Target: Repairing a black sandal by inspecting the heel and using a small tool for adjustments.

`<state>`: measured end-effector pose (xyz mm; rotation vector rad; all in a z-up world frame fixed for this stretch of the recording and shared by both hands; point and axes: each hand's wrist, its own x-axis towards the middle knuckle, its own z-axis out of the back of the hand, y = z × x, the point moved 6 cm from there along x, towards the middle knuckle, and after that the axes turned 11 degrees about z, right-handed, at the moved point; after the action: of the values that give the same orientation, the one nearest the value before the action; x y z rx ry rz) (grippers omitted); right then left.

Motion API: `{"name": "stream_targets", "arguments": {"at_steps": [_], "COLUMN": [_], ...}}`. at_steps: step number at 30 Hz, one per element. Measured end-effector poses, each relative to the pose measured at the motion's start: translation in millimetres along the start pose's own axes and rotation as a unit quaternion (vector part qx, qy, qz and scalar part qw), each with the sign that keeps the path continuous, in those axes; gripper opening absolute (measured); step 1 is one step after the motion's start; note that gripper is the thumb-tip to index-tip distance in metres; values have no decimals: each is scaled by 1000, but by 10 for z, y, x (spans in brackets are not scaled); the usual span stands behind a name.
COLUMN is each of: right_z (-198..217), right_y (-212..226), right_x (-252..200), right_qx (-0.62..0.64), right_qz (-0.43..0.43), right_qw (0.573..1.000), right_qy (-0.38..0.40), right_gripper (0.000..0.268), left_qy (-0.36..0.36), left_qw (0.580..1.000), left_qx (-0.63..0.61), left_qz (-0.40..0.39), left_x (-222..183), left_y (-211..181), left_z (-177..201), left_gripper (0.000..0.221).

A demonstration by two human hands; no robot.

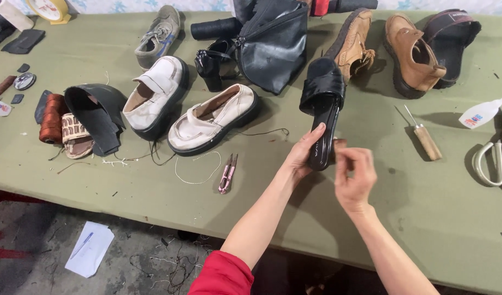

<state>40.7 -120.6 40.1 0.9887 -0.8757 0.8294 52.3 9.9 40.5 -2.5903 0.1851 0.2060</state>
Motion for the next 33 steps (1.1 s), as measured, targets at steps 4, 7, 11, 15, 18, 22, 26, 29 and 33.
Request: {"name": "stream_targets", "arguments": {"at_steps": [4,7,11,15,18,22,26,29,33], "right_z": [7,167,235,-58,118,271,4,-9,231], "right_y": [-107,-291,-307,-109,-121,-379,-306,-228,-680], "right_x": [62,80,4,-66,106,8,-155,-26,-145], "right_qx": [3,-31,-8,28,-23,4,37,45,22], "right_qz": [2,-7,-29,-21,19,-31,-30,-44,-79], "right_qw": [1000,999,998,999,999,997,998,997,994], "right_qy": [31,-16,-51,-24,-21,-69,-50,-39,-78], "right_gripper": [10,6,12,5,5,10,14,17,30], "left_qy": [-7,14,-12,-27,-26,-13,-33,-34,-19], "left_qw": [1000,1000,999,999,999,999,998,998,994], "left_qx": [7,12,35,41,31,36,49,59,100], "left_qz": [-9,-1,-8,-17,-1,4,-7,0,32], "left_x": [61,284,289,17,347,147,271,261,89], "left_y": [31,144,200,42,210,120,213,232,141], "left_z": [95,344,369,13,462,207,382,406,235], "left_gripper": [19,22,19,20,21,22,22,21,25]}}
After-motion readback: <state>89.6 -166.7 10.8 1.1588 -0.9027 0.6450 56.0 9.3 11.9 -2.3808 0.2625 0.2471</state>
